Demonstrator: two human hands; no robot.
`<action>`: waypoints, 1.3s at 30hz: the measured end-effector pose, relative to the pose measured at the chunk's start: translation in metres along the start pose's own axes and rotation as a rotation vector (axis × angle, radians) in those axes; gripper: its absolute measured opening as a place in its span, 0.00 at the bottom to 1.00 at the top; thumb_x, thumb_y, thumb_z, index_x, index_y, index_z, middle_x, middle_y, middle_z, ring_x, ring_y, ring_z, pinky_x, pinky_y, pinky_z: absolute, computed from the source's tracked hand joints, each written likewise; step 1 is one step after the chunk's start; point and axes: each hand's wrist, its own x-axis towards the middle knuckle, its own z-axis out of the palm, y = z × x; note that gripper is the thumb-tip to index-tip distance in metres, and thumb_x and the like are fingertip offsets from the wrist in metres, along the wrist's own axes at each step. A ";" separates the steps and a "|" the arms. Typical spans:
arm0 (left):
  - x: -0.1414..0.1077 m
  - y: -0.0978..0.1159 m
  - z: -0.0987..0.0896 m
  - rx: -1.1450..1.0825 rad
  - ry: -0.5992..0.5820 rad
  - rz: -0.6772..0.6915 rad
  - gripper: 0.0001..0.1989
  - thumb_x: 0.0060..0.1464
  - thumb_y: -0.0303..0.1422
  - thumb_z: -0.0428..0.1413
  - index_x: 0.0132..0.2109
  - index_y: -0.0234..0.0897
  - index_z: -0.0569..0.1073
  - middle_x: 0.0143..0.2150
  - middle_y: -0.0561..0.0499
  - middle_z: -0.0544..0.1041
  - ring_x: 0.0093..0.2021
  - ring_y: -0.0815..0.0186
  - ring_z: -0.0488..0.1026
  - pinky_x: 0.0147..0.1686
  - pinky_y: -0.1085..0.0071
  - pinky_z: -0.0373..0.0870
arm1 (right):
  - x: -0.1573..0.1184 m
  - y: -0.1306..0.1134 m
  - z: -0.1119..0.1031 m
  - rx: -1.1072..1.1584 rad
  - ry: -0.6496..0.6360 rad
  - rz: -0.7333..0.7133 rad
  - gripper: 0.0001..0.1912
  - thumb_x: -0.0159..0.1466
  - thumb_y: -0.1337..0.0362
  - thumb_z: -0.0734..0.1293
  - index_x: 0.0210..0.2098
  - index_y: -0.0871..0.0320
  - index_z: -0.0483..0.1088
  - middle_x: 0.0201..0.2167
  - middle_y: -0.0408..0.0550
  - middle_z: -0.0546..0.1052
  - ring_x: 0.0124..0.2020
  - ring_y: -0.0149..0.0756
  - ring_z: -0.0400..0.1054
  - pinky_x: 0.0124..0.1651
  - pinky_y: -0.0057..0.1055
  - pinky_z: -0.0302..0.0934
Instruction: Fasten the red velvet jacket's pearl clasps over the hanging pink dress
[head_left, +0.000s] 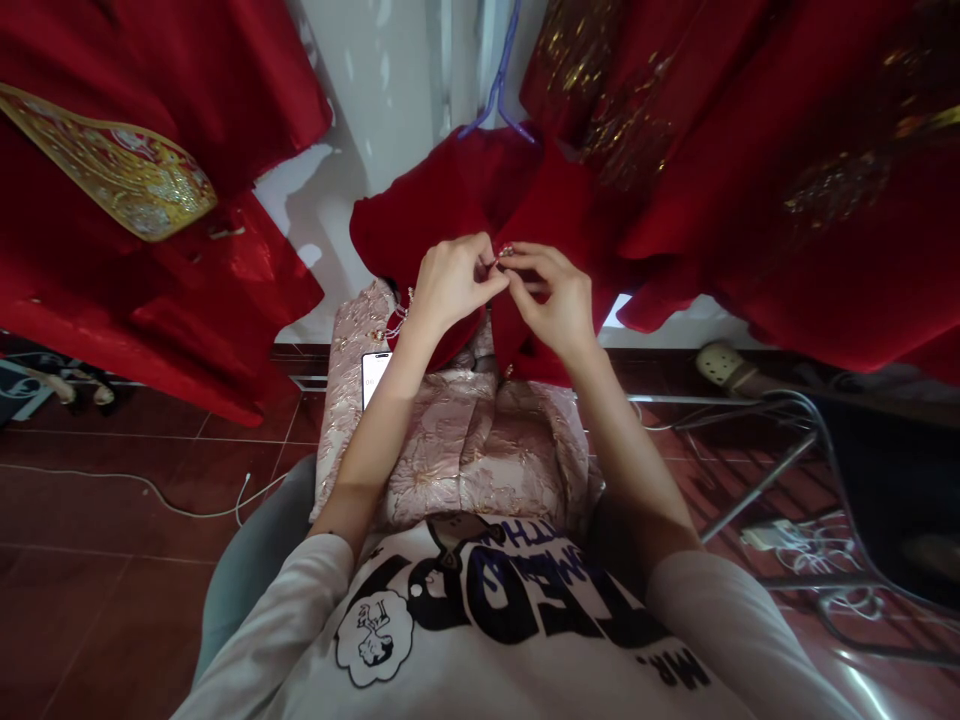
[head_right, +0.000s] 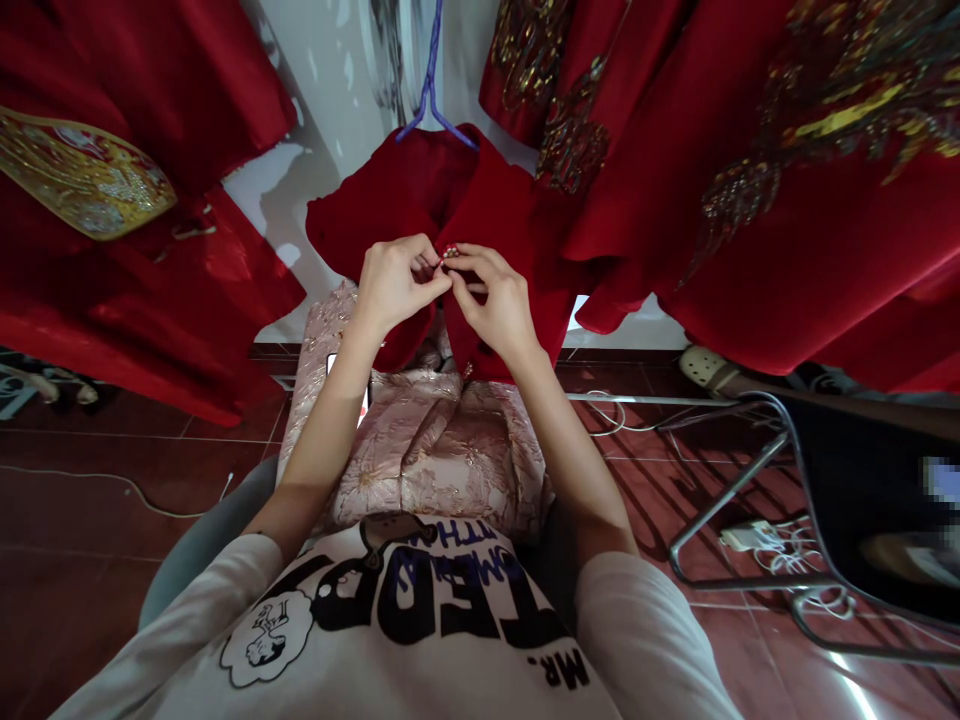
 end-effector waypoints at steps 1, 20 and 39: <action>0.000 0.001 -0.001 0.000 -0.006 -0.007 0.01 0.58 0.28 0.61 0.37 0.38 0.76 0.33 0.49 0.79 0.39 0.57 0.80 0.51 0.56 0.76 | 0.000 0.001 0.001 0.006 0.009 0.001 0.16 0.73 0.50 0.66 0.50 0.50 0.80 0.57 0.52 0.79 0.59 0.51 0.75 0.51 0.51 0.81; 0.005 -0.009 -0.004 -0.113 -0.065 0.004 0.02 0.60 0.25 0.61 0.39 0.36 0.77 0.37 0.50 0.81 0.40 0.62 0.80 0.48 0.67 0.76 | 0.018 0.007 0.012 0.059 0.084 0.058 0.15 0.69 0.50 0.71 0.42 0.56 0.80 0.48 0.52 0.82 0.50 0.44 0.80 0.56 0.44 0.79; -0.045 -0.069 -0.035 -0.546 0.177 -0.533 0.20 0.75 0.43 0.51 0.37 0.36 0.77 0.38 0.45 0.81 0.34 0.69 0.79 0.36 0.75 0.78 | 0.011 -0.020 -0.085 0.309 -0.423 0.495 0.27 0.54 0.53 0.83 0.42 0.54 0.67 0.29 0.40 0.73 0.22 0.27 0.65 0.21 0.26 0.60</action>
